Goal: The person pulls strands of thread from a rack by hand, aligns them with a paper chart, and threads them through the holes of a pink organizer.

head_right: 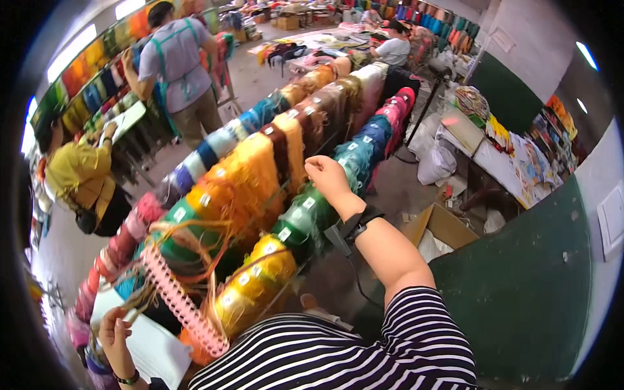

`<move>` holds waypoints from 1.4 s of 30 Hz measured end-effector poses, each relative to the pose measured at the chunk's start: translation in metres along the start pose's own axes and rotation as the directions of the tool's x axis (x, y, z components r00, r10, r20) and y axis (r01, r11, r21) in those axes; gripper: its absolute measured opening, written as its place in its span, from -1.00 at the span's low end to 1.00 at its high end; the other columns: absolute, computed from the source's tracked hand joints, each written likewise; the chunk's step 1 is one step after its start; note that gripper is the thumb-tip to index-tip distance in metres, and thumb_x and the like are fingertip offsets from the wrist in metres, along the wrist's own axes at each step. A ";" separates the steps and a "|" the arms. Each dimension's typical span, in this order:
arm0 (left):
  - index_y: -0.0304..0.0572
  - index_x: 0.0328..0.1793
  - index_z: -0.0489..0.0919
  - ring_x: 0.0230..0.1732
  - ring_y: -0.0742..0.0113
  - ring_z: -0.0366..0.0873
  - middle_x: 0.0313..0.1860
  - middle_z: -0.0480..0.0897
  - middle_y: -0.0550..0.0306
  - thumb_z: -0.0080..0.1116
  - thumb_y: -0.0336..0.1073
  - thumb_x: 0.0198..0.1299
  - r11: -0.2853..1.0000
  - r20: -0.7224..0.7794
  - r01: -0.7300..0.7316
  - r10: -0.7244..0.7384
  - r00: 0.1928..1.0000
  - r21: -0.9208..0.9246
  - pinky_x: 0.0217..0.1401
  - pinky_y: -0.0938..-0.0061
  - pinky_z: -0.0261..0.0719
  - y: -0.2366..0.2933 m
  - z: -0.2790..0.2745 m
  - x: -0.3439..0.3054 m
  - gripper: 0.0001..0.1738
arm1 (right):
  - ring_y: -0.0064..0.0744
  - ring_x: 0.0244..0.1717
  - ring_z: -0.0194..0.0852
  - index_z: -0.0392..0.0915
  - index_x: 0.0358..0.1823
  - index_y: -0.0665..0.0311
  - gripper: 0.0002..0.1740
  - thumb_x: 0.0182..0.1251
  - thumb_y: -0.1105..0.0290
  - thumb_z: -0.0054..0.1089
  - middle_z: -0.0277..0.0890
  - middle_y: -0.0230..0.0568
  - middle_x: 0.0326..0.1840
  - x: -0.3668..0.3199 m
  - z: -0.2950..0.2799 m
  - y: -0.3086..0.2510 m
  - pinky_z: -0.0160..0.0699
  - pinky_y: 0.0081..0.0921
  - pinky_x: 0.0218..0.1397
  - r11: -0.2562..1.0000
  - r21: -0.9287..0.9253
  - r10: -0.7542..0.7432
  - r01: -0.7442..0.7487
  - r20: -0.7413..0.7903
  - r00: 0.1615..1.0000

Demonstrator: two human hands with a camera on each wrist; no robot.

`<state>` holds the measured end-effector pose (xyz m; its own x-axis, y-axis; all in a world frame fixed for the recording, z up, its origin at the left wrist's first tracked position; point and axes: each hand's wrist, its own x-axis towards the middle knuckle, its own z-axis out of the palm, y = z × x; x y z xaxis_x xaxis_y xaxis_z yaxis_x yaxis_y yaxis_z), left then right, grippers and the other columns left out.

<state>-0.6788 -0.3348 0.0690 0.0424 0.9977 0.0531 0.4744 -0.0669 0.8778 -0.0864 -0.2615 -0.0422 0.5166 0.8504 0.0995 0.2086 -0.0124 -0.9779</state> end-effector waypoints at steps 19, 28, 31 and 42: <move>-0.40 0.16 0.47 0.06 0.37 0.49 0.05 0.55 0.07 0.02 -0.48 0.28 0.977 0.215 -0.208 0.195 0.957 0.042 0.17 0.52 0.41 0.117 0.198 0.144 -0.68 | 0.08 0.06 0.53 0.48 0.11 0.32 -0.51 0.17 0.27 0.24 0.56 0.15 0.02 0.178 -0.108 0.051 0.48 -0.17 0.15 0.870 -0.474 -0.233 0.134 -0.157 0.960; -0.22 0.03 0.60 0.07 0.20 0.55 0.09 0.60 0.01 0.17 -0.42 0.16 0.669 0.588 -0.734 0.548 0.595 0.119 0.07 0.40 0.49 0.261 0.431 0.256 -0.71 | -0.08 -0.03 0.61 0.70 -0.18 0.20 -0.70 0.12 0.42 0.03 0.65 -0.04 -0.13 0.336 -0.187 0.082 0.50 -0.30 0.14 0.835 -0.545 -0.146 0.077 -0.084 0.986; -0.23 -0.02 0.61 0.06 0.09 0.57 0.02 0.62 -0.06 0.20 -0.38 0.12 0.635 0.619 -0.769 0.579 0.531 0.065 0.10 0.34 0.50 0.274 0.508 0.294 -0.73 | -0.11 -0.04 0.62 0.71 -0.22 0.20 -0.69 0.06 0.47 0.00 0.66 -0.03 -0.17 0.366 -0.198 0.094 0.51 -0.33 0.12 0.781 -0.602 -0.143 0.168 0.090 0.986; -0.17 0.18 0.54 0.28 -0.02 0.43 0.21 0.50 -0.18 0.18 -0.25 0.16 0.479 0.665 -0.869 0.611 0.430 0.122 0.34 0.26 0.35 0.314 0.705 0.385 -0.56 | 0.00 -0.08 0.58 0.61 -0.19 0.18 -0.76 0.19 0.23 0.20 0.61 -0.05 -0.16 0.382 -0.213 0.108 0.54 -0.18 0.02 0.892 -0.451 -0.303 -0.035 -0.654 0.693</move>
<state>0.1065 0.0199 0.0289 0.8928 0.3799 0.2420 0.2974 -0.9007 0.3167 0.3105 -0.0507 -0.0710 0.8379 0.2491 0.4857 0.5423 -0.2780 -0.7929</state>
